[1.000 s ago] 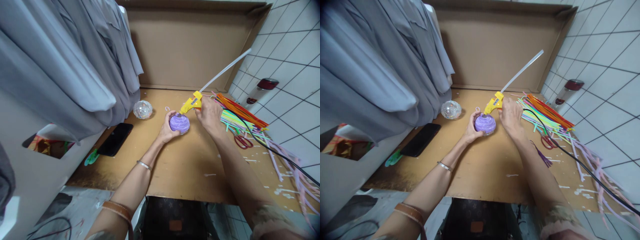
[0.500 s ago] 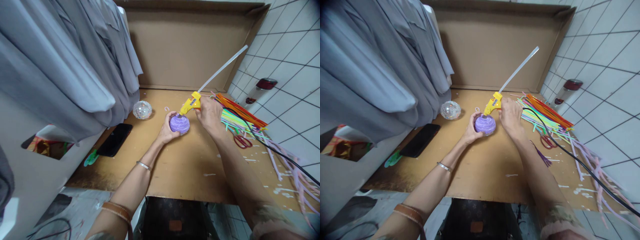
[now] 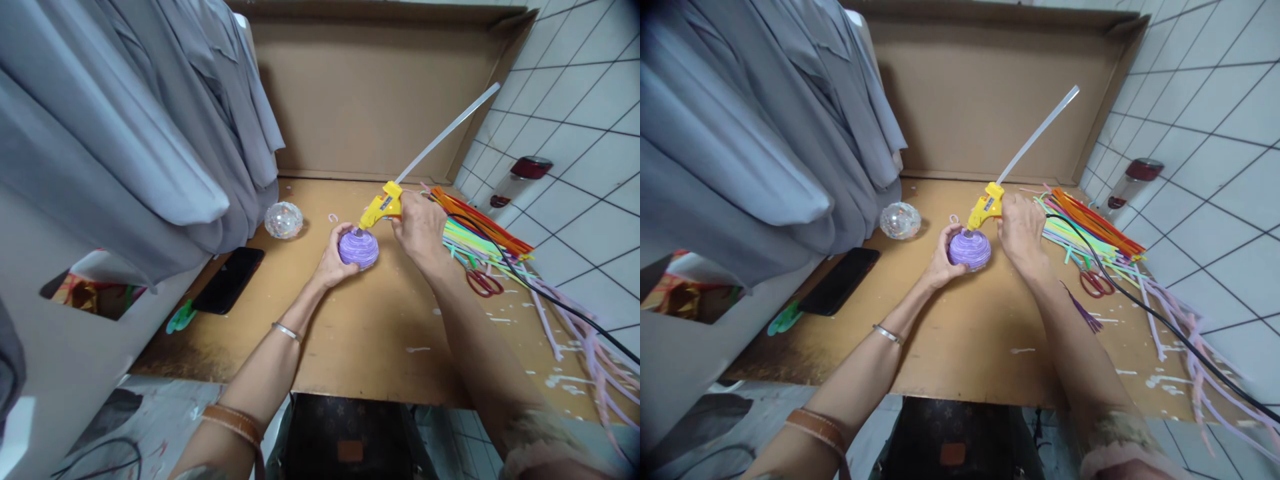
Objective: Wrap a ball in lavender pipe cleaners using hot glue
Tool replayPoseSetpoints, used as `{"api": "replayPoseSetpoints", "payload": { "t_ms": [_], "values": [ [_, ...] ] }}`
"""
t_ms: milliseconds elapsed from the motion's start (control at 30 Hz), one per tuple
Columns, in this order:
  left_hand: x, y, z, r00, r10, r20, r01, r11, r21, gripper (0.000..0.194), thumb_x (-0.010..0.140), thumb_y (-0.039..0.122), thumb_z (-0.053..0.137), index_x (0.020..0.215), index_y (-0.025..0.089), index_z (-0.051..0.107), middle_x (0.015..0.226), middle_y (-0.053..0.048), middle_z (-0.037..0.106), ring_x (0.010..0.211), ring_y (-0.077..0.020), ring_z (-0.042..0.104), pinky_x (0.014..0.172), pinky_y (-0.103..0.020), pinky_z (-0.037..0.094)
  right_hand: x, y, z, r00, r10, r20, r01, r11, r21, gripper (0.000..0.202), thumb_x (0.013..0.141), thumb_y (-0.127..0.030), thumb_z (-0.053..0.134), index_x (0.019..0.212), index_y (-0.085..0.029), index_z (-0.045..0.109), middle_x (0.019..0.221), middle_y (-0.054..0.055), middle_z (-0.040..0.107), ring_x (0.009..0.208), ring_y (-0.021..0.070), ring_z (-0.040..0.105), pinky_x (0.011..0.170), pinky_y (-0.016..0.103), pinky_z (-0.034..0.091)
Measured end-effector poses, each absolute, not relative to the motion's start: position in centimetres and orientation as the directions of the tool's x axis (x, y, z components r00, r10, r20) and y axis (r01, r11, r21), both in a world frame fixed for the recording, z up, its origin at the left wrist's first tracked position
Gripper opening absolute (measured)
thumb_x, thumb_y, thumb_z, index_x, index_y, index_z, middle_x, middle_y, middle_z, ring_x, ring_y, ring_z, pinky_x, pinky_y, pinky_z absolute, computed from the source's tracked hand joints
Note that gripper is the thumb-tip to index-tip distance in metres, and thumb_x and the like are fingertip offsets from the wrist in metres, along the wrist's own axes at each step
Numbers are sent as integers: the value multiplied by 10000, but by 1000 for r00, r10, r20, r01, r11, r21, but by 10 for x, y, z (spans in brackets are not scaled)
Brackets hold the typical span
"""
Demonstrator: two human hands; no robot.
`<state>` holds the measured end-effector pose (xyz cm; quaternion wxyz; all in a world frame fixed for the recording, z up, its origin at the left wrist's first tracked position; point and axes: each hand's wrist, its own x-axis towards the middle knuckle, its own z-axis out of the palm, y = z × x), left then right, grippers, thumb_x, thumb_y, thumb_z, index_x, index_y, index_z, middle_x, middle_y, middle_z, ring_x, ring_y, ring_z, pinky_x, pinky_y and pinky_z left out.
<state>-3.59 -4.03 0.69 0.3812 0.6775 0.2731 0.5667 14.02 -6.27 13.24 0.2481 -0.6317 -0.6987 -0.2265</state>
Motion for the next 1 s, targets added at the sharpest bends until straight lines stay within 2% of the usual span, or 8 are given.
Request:
{"api": "replayPoseSetpoints", "payload": {
  "t_ms": [267, 667, 1000],
  "values": [
    [-36, -41, 7, 220, 805, 551, -52, -554, 831, 935, 562, 424, 848, 1347, 241, 373, 1400, -124, 505, 1326, -311, 512, 1186, -464, 358, 139, -63, 132, -84, 779, 622, 995, 103, 5, 211, 818, -143, 530, 994, -162, 644, 969, 140, 706, 897, 285, 611, 724, 354, 363],
    [-36, -40, 6, 215, 797, 564, -58, -566, 822, 918, 555, 365, 839, 1337, 235, 377, 1386, -124, 520, 1333, -312, 514, 1197, -473, 352, 139, -63, 133, -92, 779, 621, 994, 112, 7, 233, 831, -142, 527, 1025, -156, 655, 971, 134, 712, 912, 281, 612, 741, 357, 370],
    [-36, -38, 3, 214, 804, 554, -54, -557, 829, 936, 552, 367, 844, 1349, 226, 374, 1388, -129, 524, 1345, -323, 510, 1196, -479, 356, 139, -66, 135, -93, 799, 594, 995, 93, 30, 219, 838, -141, 549, 1034, -143, 646, 1039, 149, 708, 944, 286, 616, 747, 351, 374]
  ]
}}
